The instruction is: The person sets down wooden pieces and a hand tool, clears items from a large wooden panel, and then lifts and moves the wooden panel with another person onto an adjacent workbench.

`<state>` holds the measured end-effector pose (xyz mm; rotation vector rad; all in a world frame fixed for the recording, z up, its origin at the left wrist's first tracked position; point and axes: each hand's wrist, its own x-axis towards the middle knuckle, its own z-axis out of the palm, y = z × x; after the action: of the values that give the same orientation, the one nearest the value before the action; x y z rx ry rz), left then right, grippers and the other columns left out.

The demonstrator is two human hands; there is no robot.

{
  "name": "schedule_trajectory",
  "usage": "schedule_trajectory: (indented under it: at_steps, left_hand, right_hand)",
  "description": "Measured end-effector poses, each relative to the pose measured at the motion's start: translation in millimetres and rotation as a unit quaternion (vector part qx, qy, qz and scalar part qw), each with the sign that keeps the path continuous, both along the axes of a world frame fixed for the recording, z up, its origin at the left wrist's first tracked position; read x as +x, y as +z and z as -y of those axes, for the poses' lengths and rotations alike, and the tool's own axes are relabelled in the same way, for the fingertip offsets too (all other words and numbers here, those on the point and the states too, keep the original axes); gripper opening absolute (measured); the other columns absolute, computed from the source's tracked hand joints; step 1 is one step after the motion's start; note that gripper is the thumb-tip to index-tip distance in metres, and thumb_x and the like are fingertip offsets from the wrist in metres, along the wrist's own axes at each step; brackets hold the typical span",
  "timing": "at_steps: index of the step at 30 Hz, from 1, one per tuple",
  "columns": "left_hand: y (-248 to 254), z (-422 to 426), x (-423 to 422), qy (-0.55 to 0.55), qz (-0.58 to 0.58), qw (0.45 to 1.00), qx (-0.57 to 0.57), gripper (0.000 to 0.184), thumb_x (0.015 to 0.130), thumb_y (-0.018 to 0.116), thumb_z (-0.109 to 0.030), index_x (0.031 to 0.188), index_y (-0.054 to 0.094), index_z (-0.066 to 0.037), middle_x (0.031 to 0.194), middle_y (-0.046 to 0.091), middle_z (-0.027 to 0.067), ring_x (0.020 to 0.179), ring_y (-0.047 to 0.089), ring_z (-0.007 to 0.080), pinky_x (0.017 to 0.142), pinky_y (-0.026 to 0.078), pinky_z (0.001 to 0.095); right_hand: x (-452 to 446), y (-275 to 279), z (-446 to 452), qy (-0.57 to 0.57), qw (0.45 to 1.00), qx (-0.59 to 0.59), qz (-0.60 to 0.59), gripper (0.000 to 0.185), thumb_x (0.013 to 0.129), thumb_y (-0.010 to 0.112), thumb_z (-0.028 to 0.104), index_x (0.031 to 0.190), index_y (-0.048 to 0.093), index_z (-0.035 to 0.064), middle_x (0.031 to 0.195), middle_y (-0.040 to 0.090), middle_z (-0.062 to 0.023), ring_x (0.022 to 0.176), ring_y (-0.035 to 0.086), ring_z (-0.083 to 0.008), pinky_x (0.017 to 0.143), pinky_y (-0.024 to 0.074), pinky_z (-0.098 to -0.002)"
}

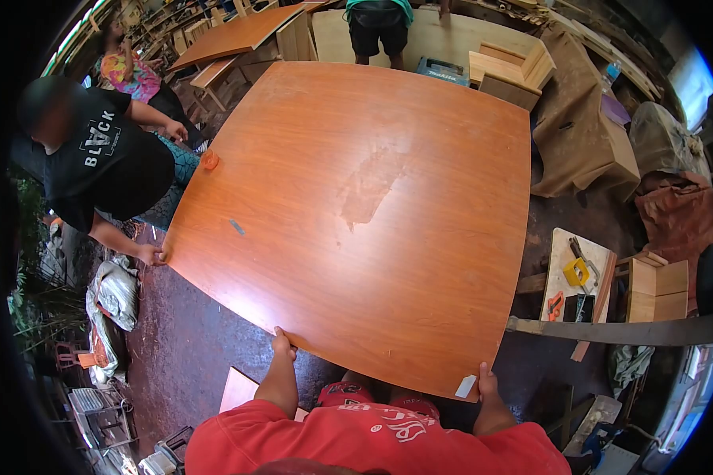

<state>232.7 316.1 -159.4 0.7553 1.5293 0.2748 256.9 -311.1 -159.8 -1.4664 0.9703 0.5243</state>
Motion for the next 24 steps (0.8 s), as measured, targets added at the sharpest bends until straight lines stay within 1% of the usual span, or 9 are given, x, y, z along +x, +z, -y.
schedule_trajectory:
  at_steps: [7, 10, 12, 14, 16, 19, 20, 22, 24]
  left_hand:
    - [6.1, -1.4, -0.1, -0.027, -0.005, 1.0, -0.009, 0.046, 0.095, 0.043, -0.043, 0.119, 0.041, -0.004, 0.098, 0.056, 0.0106, 0.073, 0.058, 0.0217, 0.051, 0.048, 0.0327]
    - [1.9, -1.1, -0.8, -0.005, 0.01, 1.0, -0.011, 0.047, 0.095, 0.043, -0.042, 0.123, 0.041, -0.005, 0.106, 0.055, 0.0129, 0.083, 0.06, 0.0244, 0.058, 0.052, 0.0347]
    - [-3.4, -0.1, -2.9, -0.003, 0.047, 0.999, 0.006, 0.051, 0.094, 0.043, -0.046, 0.119, 0.046, -0.002, 0.113, 0.055, 0.014, 0.097, 0.058, 0.0281, 0.077, 0.052, 0.0438]
    - [-3.5, 1.7, -4.5, 0.0, 0.036, 0.999, 0.01, 0.051, 0.095, 0.042, -0.046, 0.12, 0.046, -0.002, 0.112, 0.055, 0.0138, 0.097, 0.058, 0.0279, 0.076, 0.053, 0.0429]
    - [-1.8, 1.7, -0.2, 0.008, 0.039, 0.999, 0.011, 0.051, 0.095, 0.039, -0.046, 0.12, 0.046, -0.002, 0.112, 0.056, 0.0132, 0.096, 0.058, 0.027, 0.075, 0.053, 0.0413]
    - [-22.2, -2.7, -8.5, -0.006, 0.012, 1.0, 0.022, 0.051, 0.095, 0.037, -0.046, 0.121, 0.046, -0.003, 0.111, 0.056, 0.012, 0.092, 0.059, 0.0255, 0.07, 0.053, 0.038]
    - [-33.9, -2.4, -11.3, 0.031, 0.022, 0.999, 0.029, 0.05, 0.096, 0.036, -0.046, 0.121, 0.047, -0.004, 0.11, 0.057, 0.0114, 0.09, 0.059, 0.0246, 0.068, 0.053, 0.0373]
    - [-39.6, 1.0, -13.6, 0.082, 0.029, 0.995, 0.038, 0.048, 0.096, 0.035, -0.045, 0.121, 0.047, -0.006, 0.109, 0.057, 0.0108, 0.089, 0.059, 0.0237, 0.066, 0.052, 0.0367]
    - [-35.5, 1.6, -11.2, 0.05, 0.101, 0.992, 0.052, 0.045, 0.097, 0.032, -0.044, 0.121, 0.047, -0.009, 0.11, 0.056, 0.0092, 0.089, 0.059, 0.0229, 0.066, 0.051, 0.0359]
  right_hand:
    - [-0.3, -4.0, 4.1, 0.019, 1.0, -0.023, -0.003, 0.054, 0.093, 0.051, 0.041, 0.124, 0.049, -0.0025, 0.113, 0.06, -0.0123, 0.1, 0.059, -0.0218, 0.087, 0.0466, -0.0349]
    - [1.2, 5.6, -0.7, 0.024, 1.0, 0.003, 0.015, 0.054, 0.093, 0.049, 0.042, 0.123, 0.05, -0.0025, 0.113, 0.06, -0.0126, 0.099, 0.059, -0.0223, 0.086, 0.0469, -0.0357]
    - [4.0, 26.2, -8.4, 0.056, 0.998, -0.016, 0.005, 0.054, 0.094, 0.048, 0.042, 0.123, 0.05, -0.0026, 0.113, 0.059, -0.0128, 0.099, 0.059, -0.0227, 0.086, 0.047, -0.0359]
    - [8.5, 30.1, -9.8, 0.099, 0.995, -0.034, -0.01, 0.054, 0.094, 0.046, 0.043, 0.124, 0.049, -0.0026, 0.114, 0.059, -0.0129, 0.099, 0.059, -0.0231, 0.086, 0.047, -0.0362]
    - [5.7, 20.3, -7.5, 0.04, 0.999, -0.011, -0.01, 0.053, 0.095, 0.044, 0.042, 0.124, 0.049, -0.0024, 0.113, 0.06, -0.0127, 0.099, 0.059, -0.0236, 0.086, 0.0469, -0.0363]
    - [7.6, 20.8, -8.0, 0.043, 0.999, -0.005, -0.007, 0.052, 0.095, 0.044, 0.041, 0.124, 0.049, -0.002, 0.112, 0.06, -0.0128, 0.099, 0.059, -0.0238, 0.086, 0.047, -0.036]
    - [8.0, 26.2, -9.9, 0.069, 0.997, -0.005, -0.016, 0.052, 0.095, 0.044, 0.041, 0.124, 0.049, -0.002, 0.112, 0.06, -0.0128, 0.099, 0.059, -0.0238, 0.086, 0.047, -0.036]
    - [11.1, 29.5, -11.6, 0.09, 0.992, 0.028, 0.078, 0.05, 0.095, 0.046, 0.039, 0.123, 0.049, -0.0012, 0.11, 0.061, -0.0119, 0.097, 0.06, -0.0232, 0.084, 0.0474, -0.0355]
    - [17.6, 35.4, -9.4, 0.116, 0.992, 0.01, 0.039, 0.048, 0.094, 0.048, 0.038, 0.122, 0.05, -0.0011, 0.109, 0.061, -0.0114, 0.096, 0.06, -0.0224, 0.083, 0.0477, -0.035]
